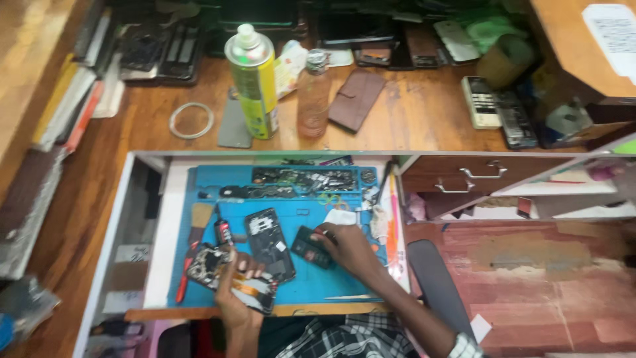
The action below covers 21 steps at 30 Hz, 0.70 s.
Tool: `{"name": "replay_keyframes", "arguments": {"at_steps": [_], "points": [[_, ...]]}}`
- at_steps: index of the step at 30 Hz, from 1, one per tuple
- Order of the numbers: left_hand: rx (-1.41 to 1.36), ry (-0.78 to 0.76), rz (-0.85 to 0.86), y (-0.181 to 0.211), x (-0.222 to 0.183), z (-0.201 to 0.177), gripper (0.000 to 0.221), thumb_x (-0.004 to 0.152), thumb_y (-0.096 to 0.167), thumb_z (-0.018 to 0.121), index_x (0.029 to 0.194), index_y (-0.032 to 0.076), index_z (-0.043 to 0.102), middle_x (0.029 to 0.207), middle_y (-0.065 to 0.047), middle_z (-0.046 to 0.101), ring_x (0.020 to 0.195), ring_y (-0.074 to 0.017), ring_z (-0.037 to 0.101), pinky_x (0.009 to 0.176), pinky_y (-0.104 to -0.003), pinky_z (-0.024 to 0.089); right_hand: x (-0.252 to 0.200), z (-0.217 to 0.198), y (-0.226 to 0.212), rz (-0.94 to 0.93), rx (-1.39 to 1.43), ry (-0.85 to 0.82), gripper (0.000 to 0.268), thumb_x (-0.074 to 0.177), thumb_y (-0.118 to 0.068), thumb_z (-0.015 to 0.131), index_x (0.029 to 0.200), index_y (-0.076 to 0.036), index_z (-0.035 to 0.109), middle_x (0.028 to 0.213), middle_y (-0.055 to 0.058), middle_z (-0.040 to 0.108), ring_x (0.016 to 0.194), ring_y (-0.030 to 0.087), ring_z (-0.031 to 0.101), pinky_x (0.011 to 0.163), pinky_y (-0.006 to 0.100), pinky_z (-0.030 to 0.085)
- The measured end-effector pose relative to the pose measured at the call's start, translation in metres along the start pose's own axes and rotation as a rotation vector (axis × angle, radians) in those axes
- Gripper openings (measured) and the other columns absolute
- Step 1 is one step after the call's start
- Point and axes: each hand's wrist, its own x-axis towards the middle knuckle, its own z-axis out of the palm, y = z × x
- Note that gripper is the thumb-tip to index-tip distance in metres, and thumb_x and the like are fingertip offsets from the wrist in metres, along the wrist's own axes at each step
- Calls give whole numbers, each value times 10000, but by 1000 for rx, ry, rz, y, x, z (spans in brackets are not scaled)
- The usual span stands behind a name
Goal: The person applies rubber bands to a mobile phone, then disassembles another device by prying internal components and handling the battery and circuit board by hand and with a small tool.
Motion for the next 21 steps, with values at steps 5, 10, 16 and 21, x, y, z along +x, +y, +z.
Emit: {"name": "replay_keyframes", "arguments": {"at_steps": [5, 10, 16, 21], "points": [[-81, -82, -94, 0, -12, -3, 255, 1075, 255, 503, 1233, 57, 527, 821, -37, 467, 752, -165, 484, 740, -360, 450, 28, -44, -12, -217, -123, 108, 349, 873, -364, 754, 1031, -52, 755, 927, 140, 775, 790, 314, 745, 668, 425, 568], [36, -138, 9, -10, -15, 16, 419, 1131, 387, 324, 1258, 23, 489, 1096, -192, 613, 1094, -339, 638, 1093, -546, 516, 29, -42, -31, -169, 251, -401, 426, 950, -384, 675, 1217, -54, 712, 953, 127, 783, 763, 183, 771, 716, 316, 597], [496, -285, -9, -7, -7, 35, 534, 1078, 437, 297, 1395, 37, 454, 1381, -245, 618, 1261, -338, 621, 1068, -498, 494, 2, 29, -31, -57, 805, -696, 514, 1012, -373, 718, 1341, 14, 639, 1042, 82, 703, 897, 143, 648, 744, 312, 548], [930, -145, 70, 38, 14, 47, 689, 1026, 447, 514, 1558, 56, 319, 1477, -163, 583, 1264, -236, 593, 1011, -382, 454, -2, 44, 0, 234, 834, -530, 505, 941, -423, 661, 1250, -25, 636, 888, 16, 659, 737, 116, 671, 610, 275, 580]]}}
